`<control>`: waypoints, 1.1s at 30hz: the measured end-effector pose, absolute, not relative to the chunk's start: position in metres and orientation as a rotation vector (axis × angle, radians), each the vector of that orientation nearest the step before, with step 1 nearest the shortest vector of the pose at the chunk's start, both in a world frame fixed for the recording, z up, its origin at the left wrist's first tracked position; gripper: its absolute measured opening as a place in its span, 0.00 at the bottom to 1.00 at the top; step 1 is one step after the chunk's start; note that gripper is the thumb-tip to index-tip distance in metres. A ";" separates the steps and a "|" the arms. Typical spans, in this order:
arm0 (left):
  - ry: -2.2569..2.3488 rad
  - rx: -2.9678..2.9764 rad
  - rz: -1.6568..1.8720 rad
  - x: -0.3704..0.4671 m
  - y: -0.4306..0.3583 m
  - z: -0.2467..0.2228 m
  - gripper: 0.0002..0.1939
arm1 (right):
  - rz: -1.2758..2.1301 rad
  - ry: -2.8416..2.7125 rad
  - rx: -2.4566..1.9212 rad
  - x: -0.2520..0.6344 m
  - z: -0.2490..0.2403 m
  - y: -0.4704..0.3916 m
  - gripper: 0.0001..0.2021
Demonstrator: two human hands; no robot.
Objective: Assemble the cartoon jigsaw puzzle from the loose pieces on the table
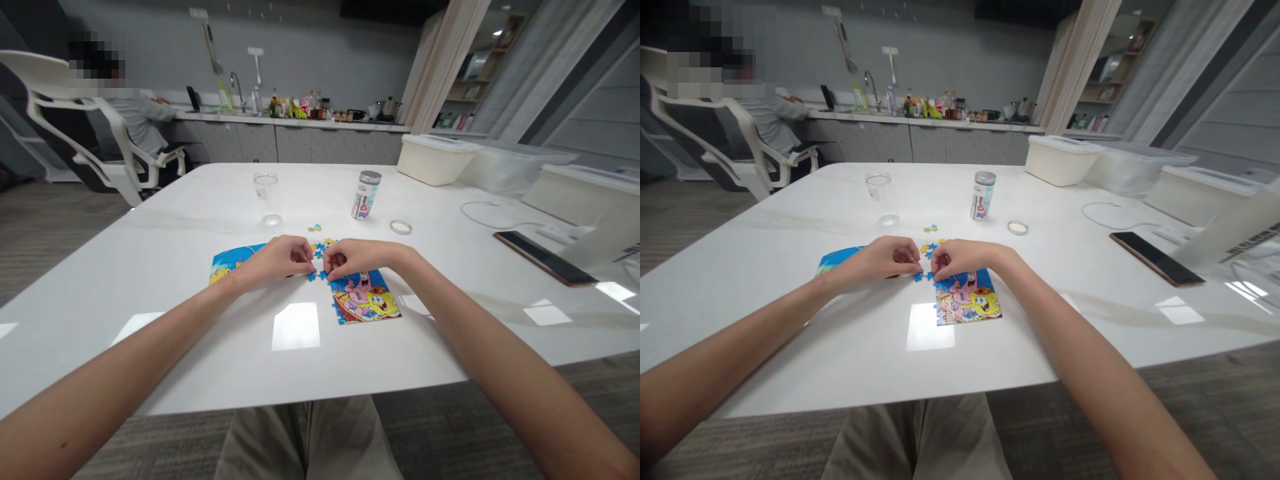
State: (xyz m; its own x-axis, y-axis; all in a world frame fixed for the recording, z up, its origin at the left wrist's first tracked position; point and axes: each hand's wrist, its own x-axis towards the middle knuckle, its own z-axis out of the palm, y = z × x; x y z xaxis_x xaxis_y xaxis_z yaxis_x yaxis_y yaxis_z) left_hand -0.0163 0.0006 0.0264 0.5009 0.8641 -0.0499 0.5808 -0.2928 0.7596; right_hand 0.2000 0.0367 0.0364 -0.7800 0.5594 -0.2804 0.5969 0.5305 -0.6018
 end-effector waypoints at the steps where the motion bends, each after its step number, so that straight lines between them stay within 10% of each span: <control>1: 1.198 2.021 0.497 -0.015 -0.001 0.026 0.10 | -1.096 2.698 1.021 0.200 0.037 0.037 0.11; 33: 1.103 2.530 0.452 -0.012 -0.009 0.020 0.11 | -1.085 2.703 1.034 0.200 0.038 0.035 0.11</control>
